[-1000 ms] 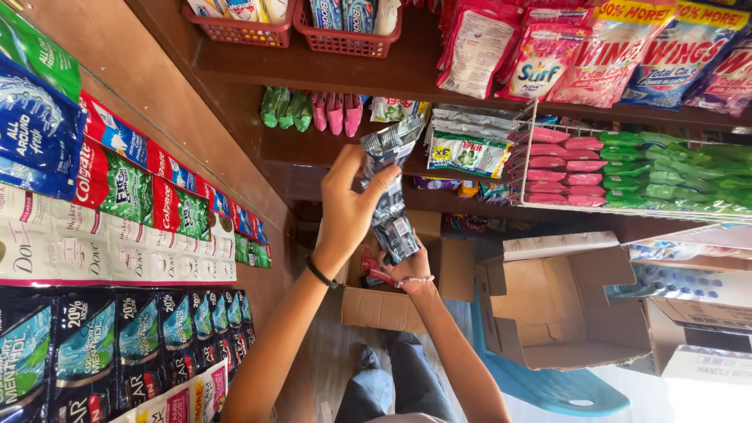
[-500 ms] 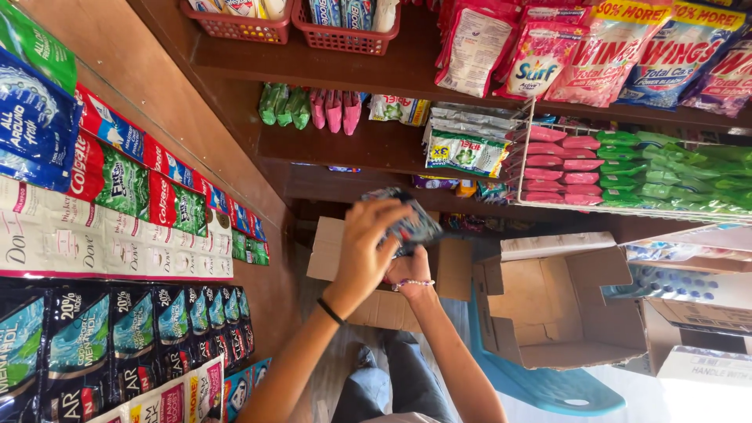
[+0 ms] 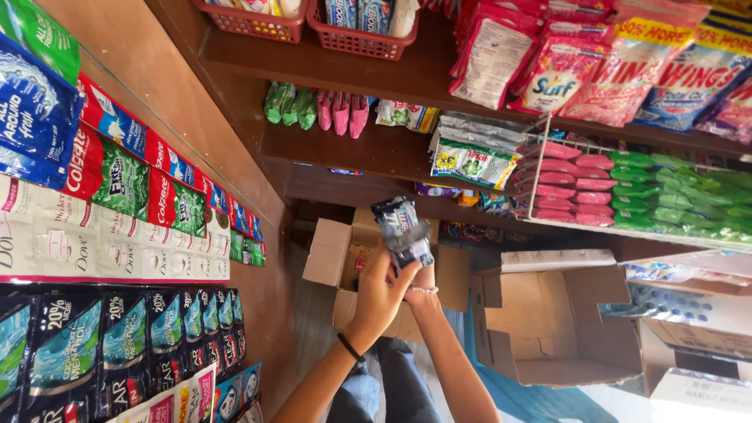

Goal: Stocking consumer goods like soap, toothpaste, and snacks from a cardboard box onto store shelves.

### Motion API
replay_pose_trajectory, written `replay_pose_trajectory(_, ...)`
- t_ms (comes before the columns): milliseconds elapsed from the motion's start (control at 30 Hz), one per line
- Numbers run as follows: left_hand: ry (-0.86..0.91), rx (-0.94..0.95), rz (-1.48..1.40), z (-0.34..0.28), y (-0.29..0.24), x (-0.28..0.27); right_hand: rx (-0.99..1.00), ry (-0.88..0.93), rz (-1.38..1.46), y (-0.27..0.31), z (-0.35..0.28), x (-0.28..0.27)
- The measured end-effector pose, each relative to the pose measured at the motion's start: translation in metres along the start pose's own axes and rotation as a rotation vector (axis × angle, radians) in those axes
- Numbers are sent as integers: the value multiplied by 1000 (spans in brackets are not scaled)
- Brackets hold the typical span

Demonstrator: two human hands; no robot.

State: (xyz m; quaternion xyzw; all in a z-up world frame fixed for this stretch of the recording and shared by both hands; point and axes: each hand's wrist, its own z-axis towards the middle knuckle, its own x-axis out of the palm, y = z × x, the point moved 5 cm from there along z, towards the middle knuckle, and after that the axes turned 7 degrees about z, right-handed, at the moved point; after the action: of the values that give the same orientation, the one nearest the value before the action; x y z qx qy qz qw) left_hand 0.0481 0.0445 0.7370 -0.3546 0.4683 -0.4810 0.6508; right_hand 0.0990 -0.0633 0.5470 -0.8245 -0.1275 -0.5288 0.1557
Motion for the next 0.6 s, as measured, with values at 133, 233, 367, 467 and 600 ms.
replay_pose_trajectory(133, -142, -309, 82, 3, 29, -2, 24, 283, -135, 0, 8, 1)
replay_pose_trajectory(233, -301, -233, 20, 3, 39, -9, 56, 199, -198, -1, 16, -14)
replay_pose_trajectory(367, -463, -401, -288, -13, 108, 1, -17, 177, -380, -14, 22, 8)
replay_pose_trajectory(467, -499, -361, -154, -33, 163, 7, 21, 184, -447, -12, 34, -13)
replay_pose_trajectory(600, -524, -502, -335, -38, 226, 7, -15, 17, -578, -11, 66, -37)
